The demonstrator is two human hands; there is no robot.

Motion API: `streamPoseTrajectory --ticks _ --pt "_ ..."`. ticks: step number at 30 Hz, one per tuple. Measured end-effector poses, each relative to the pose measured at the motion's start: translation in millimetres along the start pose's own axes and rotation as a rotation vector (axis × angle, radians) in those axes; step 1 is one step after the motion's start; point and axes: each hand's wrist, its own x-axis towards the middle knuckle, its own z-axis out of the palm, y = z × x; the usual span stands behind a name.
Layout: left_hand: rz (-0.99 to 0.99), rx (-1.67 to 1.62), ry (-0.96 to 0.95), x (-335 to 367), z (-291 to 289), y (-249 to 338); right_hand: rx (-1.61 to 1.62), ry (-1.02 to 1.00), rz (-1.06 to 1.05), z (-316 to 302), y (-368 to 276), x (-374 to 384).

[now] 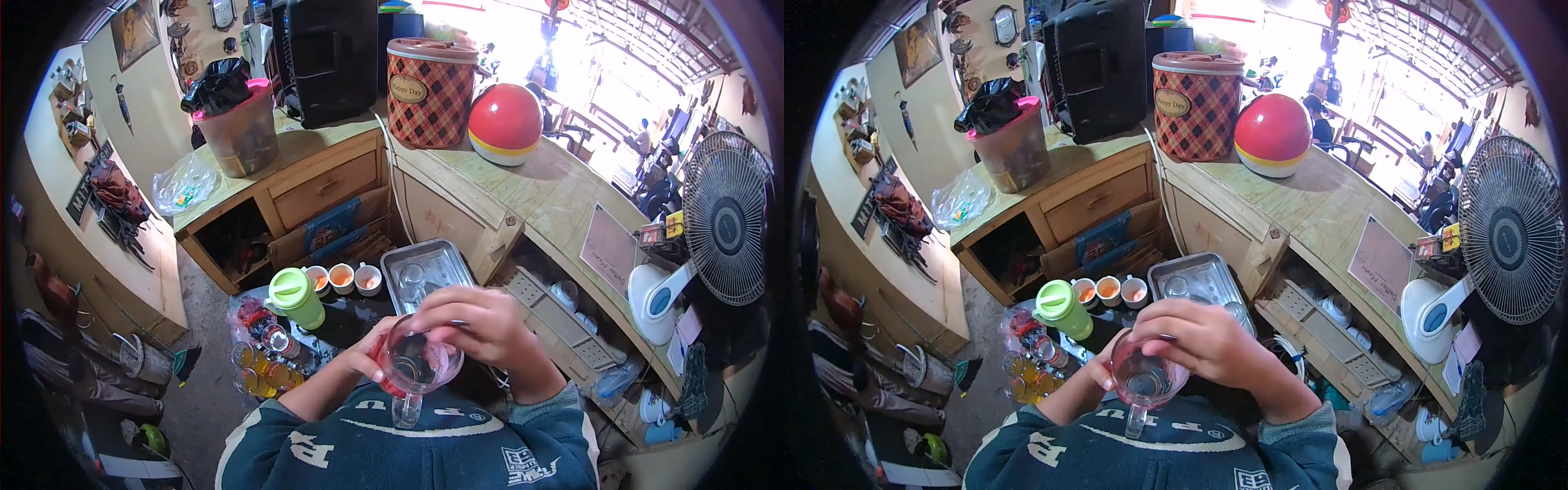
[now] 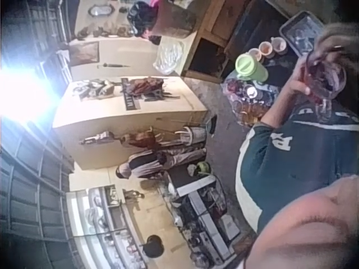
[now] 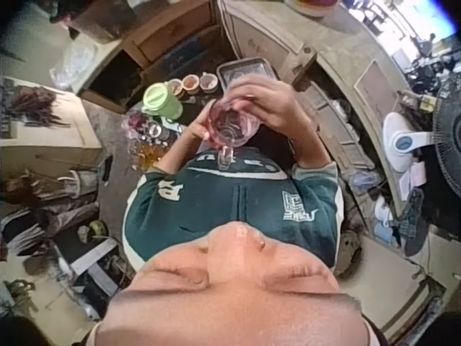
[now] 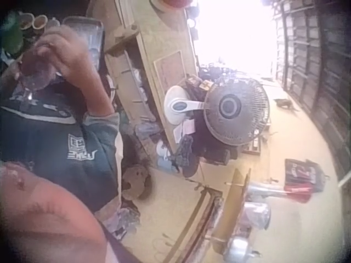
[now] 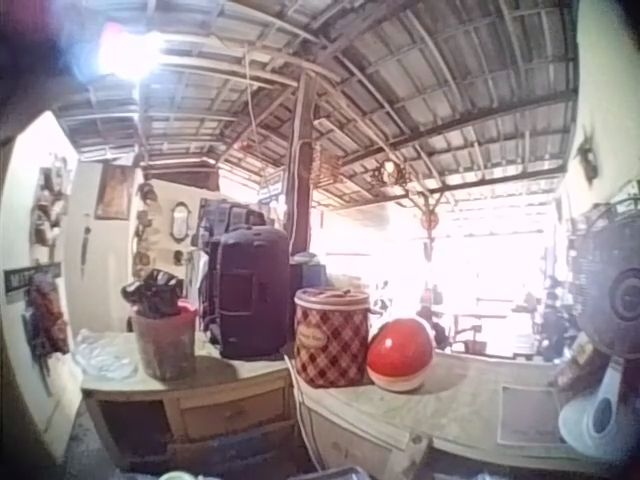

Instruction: Preparing and mixing drinks into cups on a counter area.

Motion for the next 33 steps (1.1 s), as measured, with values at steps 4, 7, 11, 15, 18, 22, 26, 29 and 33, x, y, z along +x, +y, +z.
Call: streamPoseTrajectory --ticks 4,7,11,15,18,22,26,29,33 --pt "-0.014 -0.003 -0.045 2 6 4 0.102 -0.071 0.261 -15 -6 -10" --pt "0.003 0.016 -0.028 3 5 3 0.175 0.101 0.257 -4 -9 -11" --pt "0.031 0.066 -0.056 2 -1 1 -0.076 -0.193 0.237 -15 -18 -4" --pt "0.066 0.133 -0.051 4 -3 5 -0.084 -0.064 0.294 -20 -33 -6" --pt "0.136 0.311 -0.037 7 -6 15 -0.169 -0.218 0.313 -19 -33 -13" --pt "0.246 0.641 0.016 8 4 27 -0.172 -0.129 0.320 -31 -43 -17" --pt "0.413 1.063 0.042 12 3 34 0.015 -0.061 0.466 -28 -41 -26" --pt "0.502 1.190 0.085 11 2 35 0.060 0.016 0.385 -39 -39 -33" --pt "0.588 1.307 0.124 13 5 35 0.131 -0.241 0.462 -25 -29 -37"
